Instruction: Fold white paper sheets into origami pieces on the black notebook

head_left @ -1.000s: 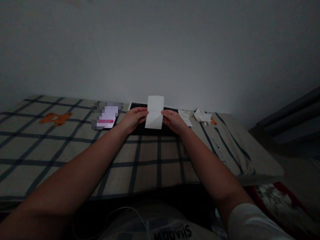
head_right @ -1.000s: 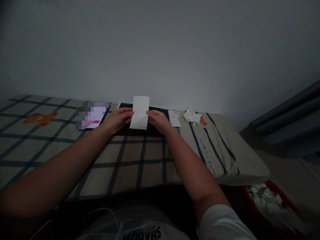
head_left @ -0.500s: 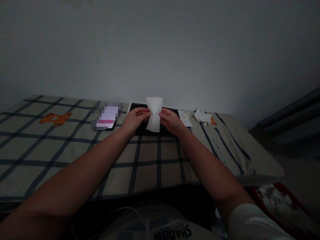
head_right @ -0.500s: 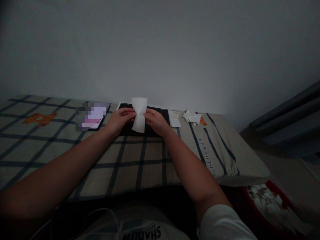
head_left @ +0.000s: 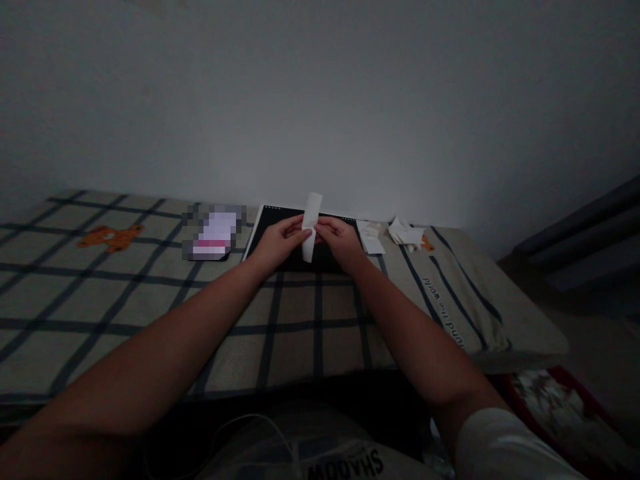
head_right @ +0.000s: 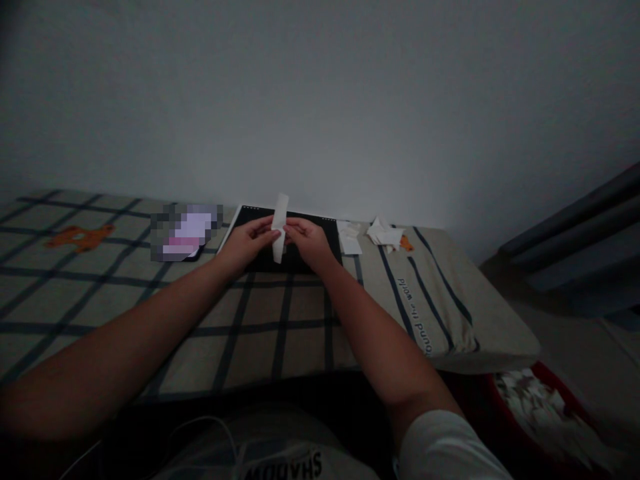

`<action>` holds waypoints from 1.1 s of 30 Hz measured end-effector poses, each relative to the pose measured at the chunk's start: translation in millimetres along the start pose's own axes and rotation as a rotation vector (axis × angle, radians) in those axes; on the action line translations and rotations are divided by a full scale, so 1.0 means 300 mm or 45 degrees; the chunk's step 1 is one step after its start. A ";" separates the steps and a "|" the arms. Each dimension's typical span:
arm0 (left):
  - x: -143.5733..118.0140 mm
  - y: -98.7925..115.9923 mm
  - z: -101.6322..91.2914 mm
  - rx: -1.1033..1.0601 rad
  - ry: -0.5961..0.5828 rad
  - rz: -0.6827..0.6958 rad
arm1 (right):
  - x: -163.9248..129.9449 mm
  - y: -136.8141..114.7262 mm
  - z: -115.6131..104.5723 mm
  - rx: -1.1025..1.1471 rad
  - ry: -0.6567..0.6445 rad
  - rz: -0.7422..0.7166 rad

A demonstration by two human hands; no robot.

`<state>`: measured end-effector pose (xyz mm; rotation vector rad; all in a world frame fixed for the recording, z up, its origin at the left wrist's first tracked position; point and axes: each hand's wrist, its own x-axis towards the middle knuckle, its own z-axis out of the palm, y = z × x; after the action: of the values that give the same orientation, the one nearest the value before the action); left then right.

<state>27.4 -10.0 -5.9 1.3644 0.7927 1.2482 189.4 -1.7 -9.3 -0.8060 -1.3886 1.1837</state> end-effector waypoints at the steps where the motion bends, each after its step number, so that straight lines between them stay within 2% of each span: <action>1: 0.001 -0.003 -0.002 -0.019 -0.031 -0.028 | -0.002 -0.002 0.003 -0.023 -0.009 -0.009; 7: 0.016 -0.016 -0.022 -0.139 -0.072 -0.150 | -0.010 -0.029 0.012 -0.073 -0.023 0.026; 14: 0.030 -0.022 -0.040 -0.251 -0.094 -0.172 | 0.012 -0.027 -0.033 -0.159 0.232 0.026; 19: 0.023 -0.016 -0.036 -0.254 -0.143 -0.213 | 0.016 -0.005 -0.035 -0.110 0.114 0.201; 33: 0.012 -0.016 -0.032 -0.201 -0.190 -0.273 | 0.005 -0.002 -0.026 -0.137 0.076 0.163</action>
<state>19.9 -3.2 -10.7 1.1964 0.7010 1.0080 196.8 1.3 -8.8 -1.0110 -1.3774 1.1804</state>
